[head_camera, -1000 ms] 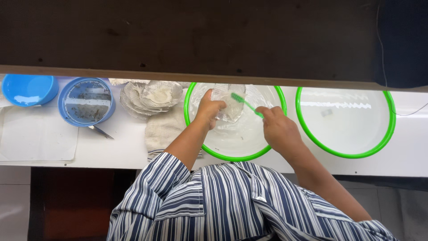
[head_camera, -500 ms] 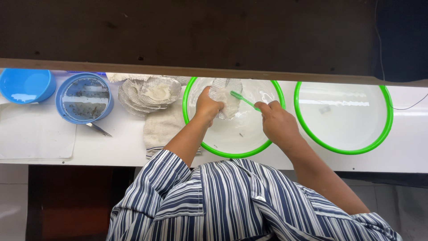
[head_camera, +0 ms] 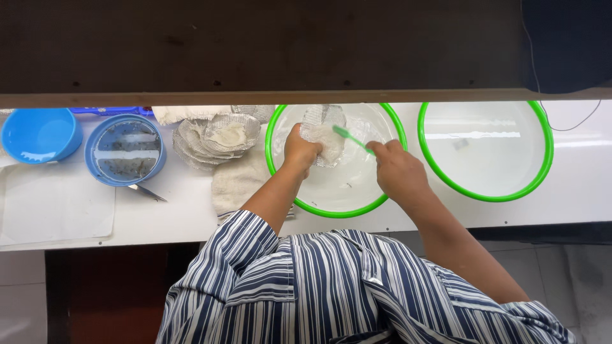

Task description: The person cleans a small, white, flexible mold using a green toothbrush and water from a green-rimmed basin. They scrub the mold thoroughly, rinse it, and then dry it with a cloth. The process is repeated for another mold.

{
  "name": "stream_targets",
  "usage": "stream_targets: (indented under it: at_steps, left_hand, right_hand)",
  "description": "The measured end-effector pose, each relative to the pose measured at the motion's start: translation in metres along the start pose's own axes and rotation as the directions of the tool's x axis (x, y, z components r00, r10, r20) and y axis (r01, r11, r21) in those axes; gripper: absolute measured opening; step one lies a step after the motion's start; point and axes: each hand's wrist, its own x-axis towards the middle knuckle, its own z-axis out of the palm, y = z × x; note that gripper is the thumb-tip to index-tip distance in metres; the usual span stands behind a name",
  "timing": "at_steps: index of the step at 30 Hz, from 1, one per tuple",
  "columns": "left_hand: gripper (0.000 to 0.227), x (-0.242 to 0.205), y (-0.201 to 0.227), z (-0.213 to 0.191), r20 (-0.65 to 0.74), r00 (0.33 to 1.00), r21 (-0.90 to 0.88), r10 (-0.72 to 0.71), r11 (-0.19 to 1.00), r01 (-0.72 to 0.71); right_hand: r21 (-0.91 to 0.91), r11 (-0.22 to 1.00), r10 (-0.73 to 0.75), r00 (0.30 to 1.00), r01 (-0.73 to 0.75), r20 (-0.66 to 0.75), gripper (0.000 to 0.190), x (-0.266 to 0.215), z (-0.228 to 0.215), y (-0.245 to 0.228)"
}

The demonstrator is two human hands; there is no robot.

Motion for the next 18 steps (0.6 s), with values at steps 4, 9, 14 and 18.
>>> stream_targets:
  at_steps: [4, 9, 14, 18]
  left_hand:
    - [0.064, 0.005, -0.006, -0.004, -0.012, 1.000, -0.002, -0.004, 1.000, 0.004]
    - [0.060, -0.004, -0.005, -0.003, 0.027, 1.000, 0.013, 0.003, 1.000, -0.003]
    - [0.062, -0.007, 0.000, -0.002, 0.055, 0.998, -0.026, -0.012, 1.000, 0.014]
    - [0.066, 0.009, -0.011, -0.002, 0.049, 0.996, -0.076, -0.072, 0.994, 0.076]
  right_hand:
    - [0.009, 1.000, -0.020, 0.970, 0.022, -0.242, 0.035, -0.004, 0.022, -0.004]
    - [-0.026, 1.000, -0.009, 0.943, 0.000, -0.334, 0.033, -0.017, 0.021, -0.020]
    - [0.066, 0.990, 0.128, 0.984, -0.121, -0.120, 0.036, -0.015, 0.024, -0.023]
    - [0.096, 0.977, 0.199, 0.976, -0.190, -0.091, 0.036, -0.009, 0.034, -0.015]
